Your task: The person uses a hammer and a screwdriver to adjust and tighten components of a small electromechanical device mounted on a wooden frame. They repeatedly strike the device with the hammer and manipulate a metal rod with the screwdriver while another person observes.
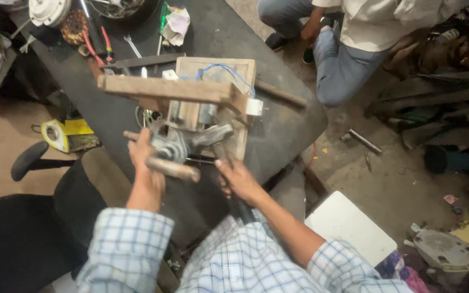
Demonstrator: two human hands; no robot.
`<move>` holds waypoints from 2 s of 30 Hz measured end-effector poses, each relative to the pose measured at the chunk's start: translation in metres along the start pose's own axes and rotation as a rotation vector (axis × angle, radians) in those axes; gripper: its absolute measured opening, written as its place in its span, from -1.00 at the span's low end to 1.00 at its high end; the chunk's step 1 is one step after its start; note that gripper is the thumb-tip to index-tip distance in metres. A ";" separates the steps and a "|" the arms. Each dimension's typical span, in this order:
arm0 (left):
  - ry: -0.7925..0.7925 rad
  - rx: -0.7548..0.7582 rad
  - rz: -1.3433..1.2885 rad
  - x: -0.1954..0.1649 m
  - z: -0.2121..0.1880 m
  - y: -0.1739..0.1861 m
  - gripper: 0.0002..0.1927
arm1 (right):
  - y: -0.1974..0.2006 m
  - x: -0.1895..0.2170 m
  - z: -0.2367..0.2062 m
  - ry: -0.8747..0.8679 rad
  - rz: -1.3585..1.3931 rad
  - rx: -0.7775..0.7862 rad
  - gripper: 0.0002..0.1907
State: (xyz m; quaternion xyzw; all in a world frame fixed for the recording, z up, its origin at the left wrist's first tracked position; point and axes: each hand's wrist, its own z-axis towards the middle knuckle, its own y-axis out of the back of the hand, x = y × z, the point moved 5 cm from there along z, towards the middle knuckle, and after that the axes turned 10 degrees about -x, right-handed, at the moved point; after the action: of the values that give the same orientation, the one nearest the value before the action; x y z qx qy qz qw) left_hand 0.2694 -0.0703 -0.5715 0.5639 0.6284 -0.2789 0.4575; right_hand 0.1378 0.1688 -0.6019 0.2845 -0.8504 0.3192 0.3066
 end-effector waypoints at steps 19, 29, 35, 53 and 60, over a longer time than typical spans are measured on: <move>0.140 0.145 -0.031 -0.053 0.001 -0.028 -0.12 | 0.007 0.045 -0.018 0.071 0.268 -0.341 -0.59; 0.114 0.157 -0.148 -0.048 0.004 -0.019 -0.16 | -0.019 0.032 -0.036 0.026 0.373 -0.303 -0.62; 0.133 0.146 -0.155 -0.057 0.001 -0.018 -0.20 | 0.002 0.040 -0.049 0.337 0.578 -0.642 -0.70; 0.115 0.178 -0.106 -0.063 -0.006 -0.007 -0.36 | -0.035 0.033 -0.057 0.353 0.440 -0.713 -0.46; 0.061 0.292 -0.096 -0.085 -0.019 -0.007 -0.41 | -0.068 0.025 -0.040 0.058 0.263 -0.226 -0.54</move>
State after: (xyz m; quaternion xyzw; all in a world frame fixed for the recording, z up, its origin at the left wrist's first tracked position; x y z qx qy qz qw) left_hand 0.2528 -0.0937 -0.4895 0.6018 0.6210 -0.3719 0.3375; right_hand 0.1810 0.1474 -0.5348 0.1254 -0.9015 0.2669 0.3167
